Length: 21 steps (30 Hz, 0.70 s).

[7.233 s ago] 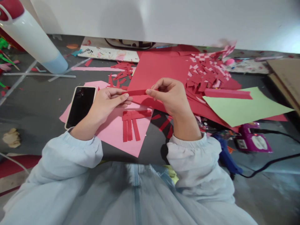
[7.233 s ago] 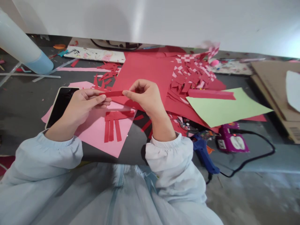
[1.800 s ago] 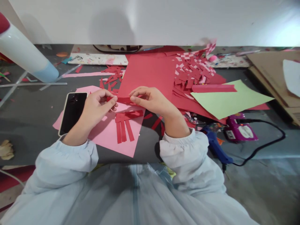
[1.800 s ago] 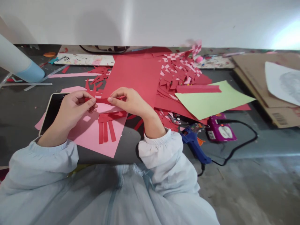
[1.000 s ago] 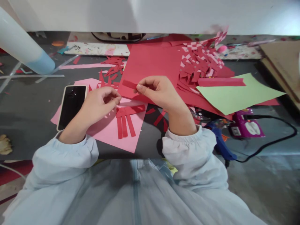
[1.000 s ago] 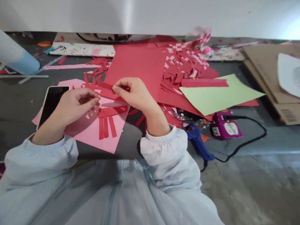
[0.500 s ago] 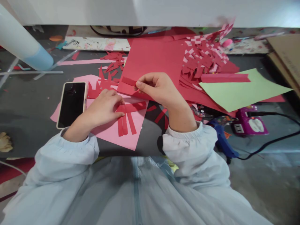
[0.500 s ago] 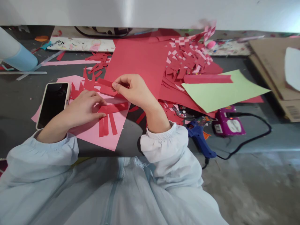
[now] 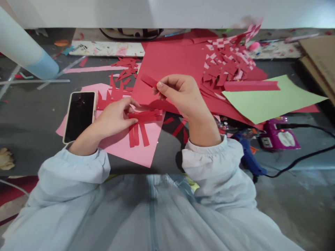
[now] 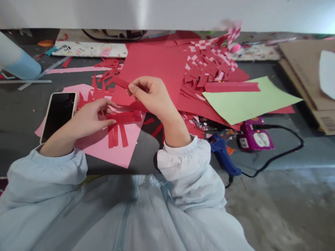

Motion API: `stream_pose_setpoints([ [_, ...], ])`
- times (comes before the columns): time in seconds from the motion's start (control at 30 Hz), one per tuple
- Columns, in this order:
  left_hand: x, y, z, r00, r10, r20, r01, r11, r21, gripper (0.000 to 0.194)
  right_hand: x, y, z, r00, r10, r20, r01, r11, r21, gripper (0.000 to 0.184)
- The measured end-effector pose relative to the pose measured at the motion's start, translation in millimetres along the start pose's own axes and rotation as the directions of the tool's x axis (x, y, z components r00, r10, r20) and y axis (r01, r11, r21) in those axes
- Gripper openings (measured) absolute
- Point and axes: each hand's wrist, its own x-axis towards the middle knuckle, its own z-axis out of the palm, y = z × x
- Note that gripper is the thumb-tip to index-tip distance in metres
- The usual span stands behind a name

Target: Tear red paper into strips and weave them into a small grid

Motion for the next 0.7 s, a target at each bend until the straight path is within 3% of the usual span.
stream_pose_setpoints([
  [0.13, 6, -5, -2.2, 0.979, -0.12, -0.164, 0.09, 0.98, -0.178, 0.035, 0, 2, 1, 1.0, -0.014, -0.007, 0.014, 1.0, 0.018, 0.051],
  [0.23, 8, -5, -2.8, 0.958, -0.194, -0.211, 0.134, 0.954, -0.269, 0.033, -1, 1, 1, 1.0, 0.004, 0.022, -0.004, 1.0, -0.001, 0.054],
  [0.4, 5, 3, -10.0, 0.963, -0.252, -0.094, 0.197, 0.899, -0.392, 0.021, -2, 0, 0, 1.0, 0.005, 0.021, -0.005, 1.0, -0.008, 0.054],
  [0.6, 0, 6, -22.0, 0.971, -0.14, 0.195, 0.202, 0.915, -0.35, 0.012, -1, 1, 0, 1.0, -0.003, 0.008, 0.003, 0.999, 0.033, 0.055],
  [0.7, 0, 7, -20.0, 0.962, -0.229, 0.149, 0.273, 0.821, -0.501, 0.015, 0, 3, 0, 1.0, 0.004, -0.004, -0.003, 1.0, 0.021, 0.055],
])
